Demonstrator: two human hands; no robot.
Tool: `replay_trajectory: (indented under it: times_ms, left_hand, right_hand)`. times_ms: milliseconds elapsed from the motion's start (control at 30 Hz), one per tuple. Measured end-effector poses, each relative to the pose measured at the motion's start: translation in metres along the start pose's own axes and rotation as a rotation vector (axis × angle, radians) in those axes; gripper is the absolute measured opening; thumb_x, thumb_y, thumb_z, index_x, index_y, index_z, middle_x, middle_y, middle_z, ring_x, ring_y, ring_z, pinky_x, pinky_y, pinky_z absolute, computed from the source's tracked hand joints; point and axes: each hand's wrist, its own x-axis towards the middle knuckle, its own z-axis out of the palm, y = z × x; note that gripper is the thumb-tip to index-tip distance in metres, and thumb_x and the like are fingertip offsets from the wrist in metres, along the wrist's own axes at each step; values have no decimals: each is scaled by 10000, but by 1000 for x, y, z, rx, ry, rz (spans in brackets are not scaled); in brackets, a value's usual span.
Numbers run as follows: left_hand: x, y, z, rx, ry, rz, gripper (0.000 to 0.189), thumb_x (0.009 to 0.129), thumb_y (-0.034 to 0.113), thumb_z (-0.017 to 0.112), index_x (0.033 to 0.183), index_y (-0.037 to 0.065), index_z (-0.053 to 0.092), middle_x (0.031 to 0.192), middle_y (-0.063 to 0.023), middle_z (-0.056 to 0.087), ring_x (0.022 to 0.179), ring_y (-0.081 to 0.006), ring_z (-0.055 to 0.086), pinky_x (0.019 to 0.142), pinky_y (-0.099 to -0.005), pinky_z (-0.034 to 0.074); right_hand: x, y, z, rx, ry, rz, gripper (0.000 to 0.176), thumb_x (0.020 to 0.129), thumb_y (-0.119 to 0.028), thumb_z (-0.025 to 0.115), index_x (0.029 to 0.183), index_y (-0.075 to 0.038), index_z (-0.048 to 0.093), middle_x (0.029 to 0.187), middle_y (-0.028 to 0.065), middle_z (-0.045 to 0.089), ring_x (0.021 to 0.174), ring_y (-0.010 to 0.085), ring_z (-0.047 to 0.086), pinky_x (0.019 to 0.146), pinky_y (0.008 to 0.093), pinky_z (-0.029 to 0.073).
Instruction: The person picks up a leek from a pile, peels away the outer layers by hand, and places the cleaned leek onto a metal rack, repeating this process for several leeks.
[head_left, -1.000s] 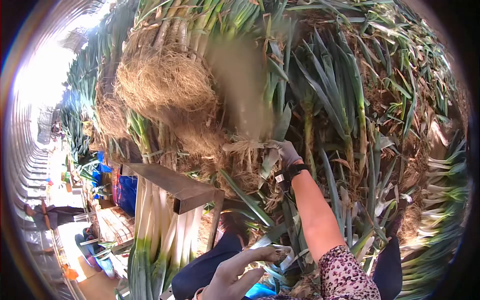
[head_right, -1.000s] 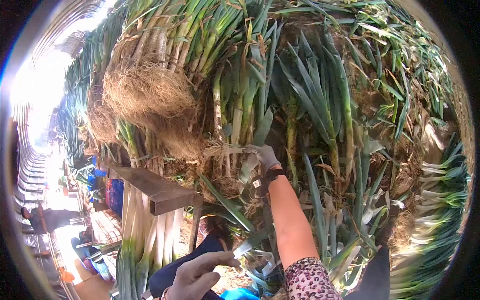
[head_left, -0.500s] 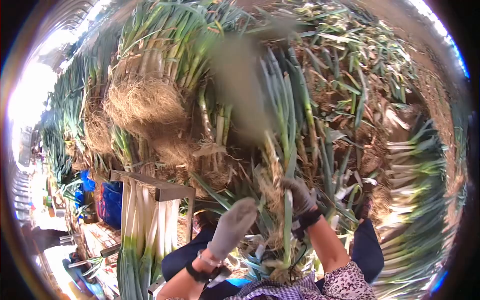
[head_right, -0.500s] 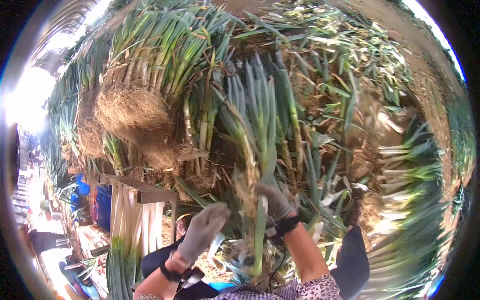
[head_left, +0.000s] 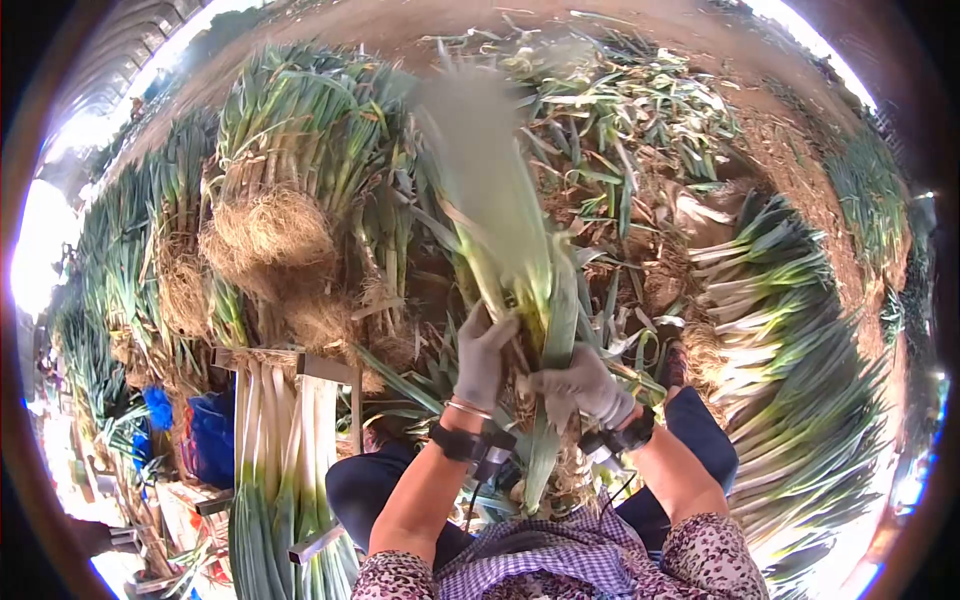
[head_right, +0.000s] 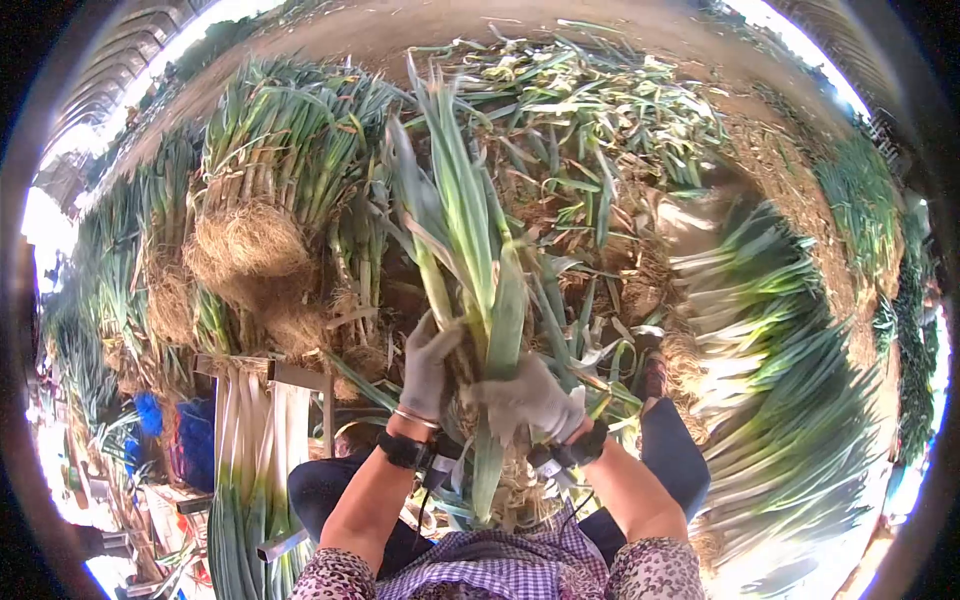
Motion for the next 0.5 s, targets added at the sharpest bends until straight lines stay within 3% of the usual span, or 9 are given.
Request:
replay_trajectory:
  times_ms: [67,100,200,267,333,367,433,500]
  left_hand:
    - [3,4,-5,-305,-162,-41,323,932,91,542,1236,-16,562,1120,-100,657,924,-171,662,821,-288,539]
    - [4,6,-5,-348,-134,-67,310,943,126,534,1221,-6,566,1138,-125,657,948,-225,670,843,-338,544]
    - [28,-52,-63,-447,-89,-254,316,943,150,547,1222,3,573,1152,-131,655,986,-243,662,874,-385,530]
    - [21,-62,-72,-443,4,-307,303,946,142,535,1210,4,590,1125,-119,665,997,-245,653,892,-410,517]
    - [17,-84,-93,-442,132,-390,288,951,132,520,1194,3,604,1106,-120,670,988,-245,653,885,-398,519]
    - [17,-110,-115,-362,134,-409,286,953,132,513,1189,-1,604,1098,-122,671,981,-251,652,886,-396,519]
    - [21,-162,-158,-202,137,-449,284,959,133,498,1180,-7,606,1083,-127,673,967,-262,651,890,-390,517]
    - [14,-155,-147,-334,167,-508,282,970,133,476,1170,-15,609,1080,-134,670,954,-260,651,880,-381,521]
  right_hand:
    - [12,13,-28,-11,75,-39,341,836,-188,766,1099,-5,647,867,11,672,716,96,610,672,249,507]
    - [19,5,-33,-12,116,-98,393,844,-215,762,1145,-5,621,909,27,671,736,108,613,682,260,510]
    - [49,22,-72,147,231,-135,527,858,-268,749,1263,-4,538,1037,76,654,886,146,608,792,295,500]
    - [67,70,-108,134,357,22,430,889,-239,694,1227,2,583,1050,79,657,996,173,578,902,303,447]
    - [69,106,-111,-78,561,-26,370,902,-214,658,1197,5,613,1034,74,664,963,177,590,900,295,444]
    - [58,100,-93,-116,532,-21,330,912,-205,607,1152,18,648,1034,78,671,962,178,596,899,288,444]
    - [60,150,-81,-227,488,13,342,913,-216,606,1151,26,647,1041,89,674,966,169,594,891,283,445]
    - [68,175,-66,-304,413,41,325,911,-175,585,1160,27,634,1073,104,668,990,164,595,882,283,457]
